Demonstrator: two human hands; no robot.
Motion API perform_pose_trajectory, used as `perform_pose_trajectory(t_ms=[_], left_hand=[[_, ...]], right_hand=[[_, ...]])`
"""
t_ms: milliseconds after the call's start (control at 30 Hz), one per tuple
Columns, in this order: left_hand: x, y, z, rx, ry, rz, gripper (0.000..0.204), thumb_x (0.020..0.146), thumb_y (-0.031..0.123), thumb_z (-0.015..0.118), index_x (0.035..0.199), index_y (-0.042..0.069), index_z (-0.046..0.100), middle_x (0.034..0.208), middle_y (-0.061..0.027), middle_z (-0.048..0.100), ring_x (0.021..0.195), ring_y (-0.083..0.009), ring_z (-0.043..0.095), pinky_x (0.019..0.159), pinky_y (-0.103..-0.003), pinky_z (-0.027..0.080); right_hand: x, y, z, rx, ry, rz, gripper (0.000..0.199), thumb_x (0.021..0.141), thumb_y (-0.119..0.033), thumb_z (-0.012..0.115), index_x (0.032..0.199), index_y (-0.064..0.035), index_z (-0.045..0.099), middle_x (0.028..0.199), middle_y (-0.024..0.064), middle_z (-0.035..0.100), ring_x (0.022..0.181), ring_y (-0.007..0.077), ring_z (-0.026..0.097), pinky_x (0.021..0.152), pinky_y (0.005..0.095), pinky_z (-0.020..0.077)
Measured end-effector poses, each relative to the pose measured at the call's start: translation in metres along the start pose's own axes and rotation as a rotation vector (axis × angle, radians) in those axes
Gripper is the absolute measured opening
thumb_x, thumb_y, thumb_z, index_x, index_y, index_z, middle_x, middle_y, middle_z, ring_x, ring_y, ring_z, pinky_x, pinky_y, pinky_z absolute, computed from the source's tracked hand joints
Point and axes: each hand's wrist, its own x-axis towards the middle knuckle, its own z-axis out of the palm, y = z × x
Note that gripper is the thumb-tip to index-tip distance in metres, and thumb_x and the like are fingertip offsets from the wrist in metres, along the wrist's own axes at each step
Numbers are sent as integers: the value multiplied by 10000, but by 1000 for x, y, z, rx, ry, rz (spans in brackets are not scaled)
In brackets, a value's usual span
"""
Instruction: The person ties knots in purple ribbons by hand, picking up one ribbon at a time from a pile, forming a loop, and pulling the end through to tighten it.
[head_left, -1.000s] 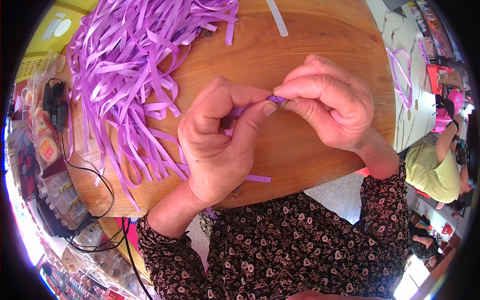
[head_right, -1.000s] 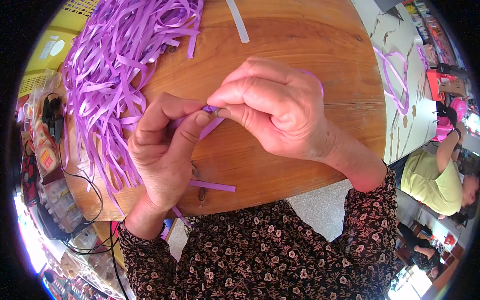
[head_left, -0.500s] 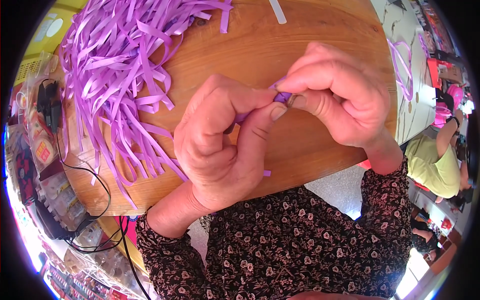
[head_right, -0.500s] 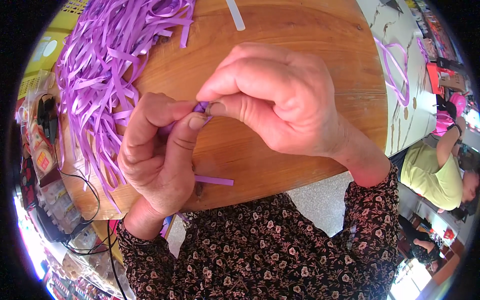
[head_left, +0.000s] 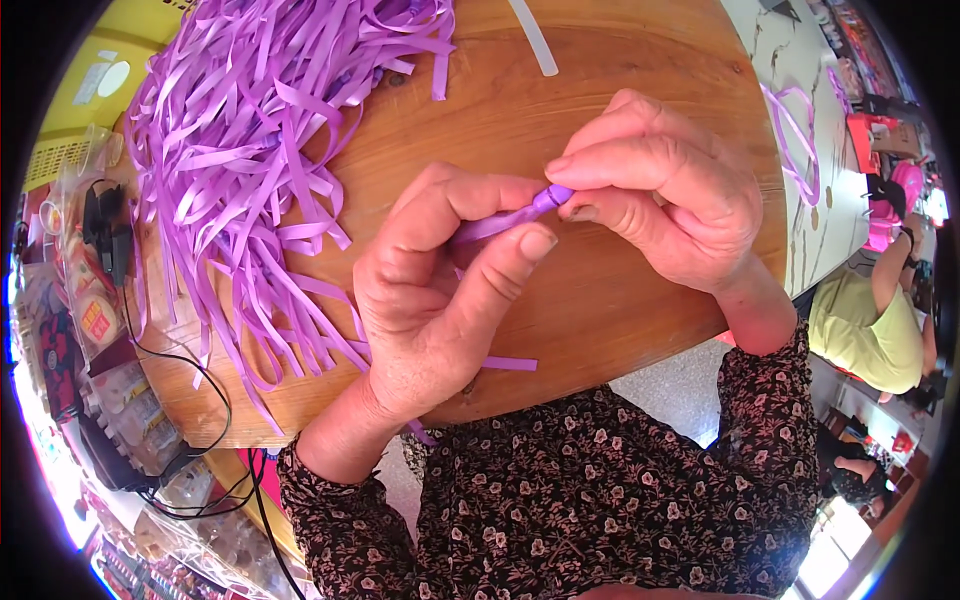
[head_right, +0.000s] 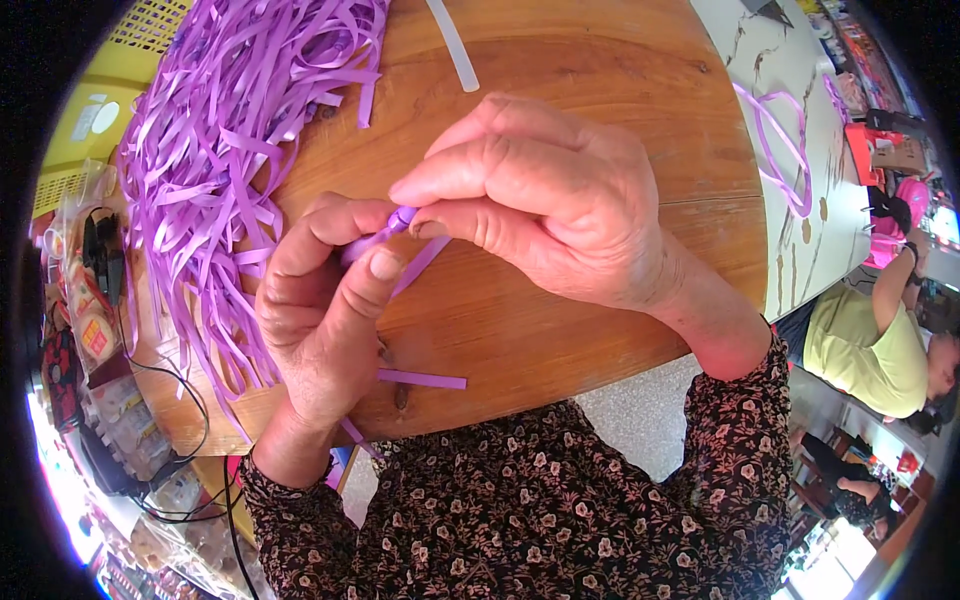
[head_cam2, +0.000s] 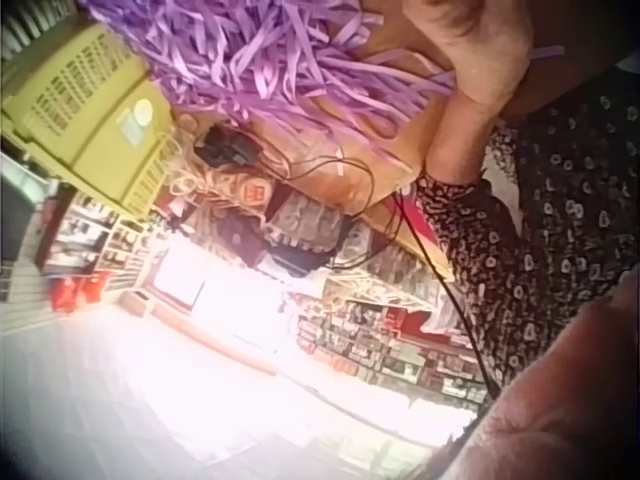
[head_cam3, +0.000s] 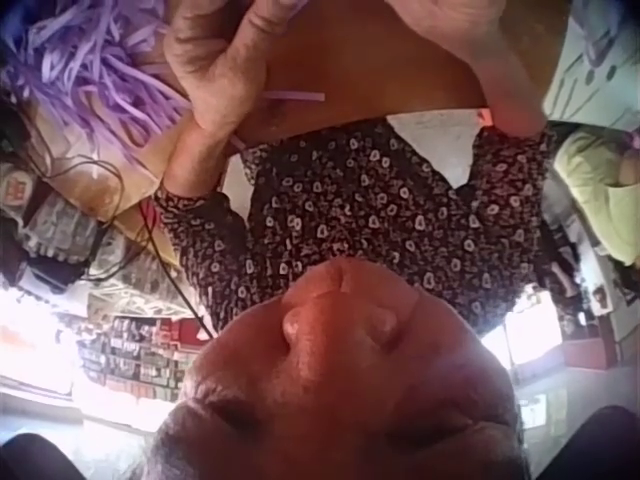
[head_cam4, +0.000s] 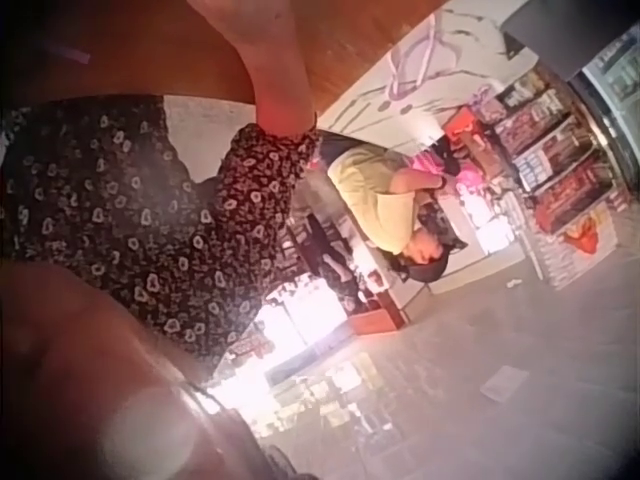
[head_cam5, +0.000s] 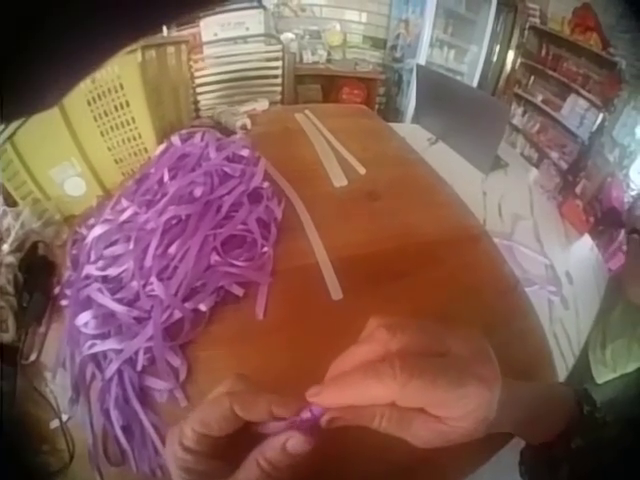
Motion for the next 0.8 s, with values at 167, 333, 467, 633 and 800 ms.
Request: perform_pose_trajectory(t_ms=[167,333,467,633,800], left_hand=[[4,-2,0,-2,46,-44,153,841,-47,627,988,-6,634,855,-5,551,766,-47,512,705,-171,410],[6,-3,1,-31,75,-152,112,851,-24,627,959,-4,643,812,1,556,720,-44,485,666,-171,396],[7,-5,-6,179,15,-60,67,840,-12,640,902,6,655,754,1,557,681,-55,474,598,-195,382],[10,-6,-6,333,-17,133,87,802,-18,671,882,15,659,688,-16,554,623,-100,485,539,-225,380],[11,-6,-5,438,11,288,128,761,-28,699,870,24,659,672,-44,559,567,-146,491,498,-261,387]], right_hand=[[0,2,4,0,5,-3,216,741,-13,712,939,39,644,836,136,645,676,194,601,566,277,453],[-1,0,7,-26,5,52,218,722,-14,720,928,20,658,834,119,635,672,196,582,567,270,450],[-1,1,5,-74,-16,28,244,708,-17,727,941,20,663,844,120,625,673,197,576,563,269,445],[-2,2,4,-156,17,-59,280,695,-26,733,962,30,667,850,122,612,662,200,564,550,284,438],[-1,2,-1,-226,-34,-138,303,670,-45,741,950,41,662,831,121,602,646,202,549,535,291,425]])
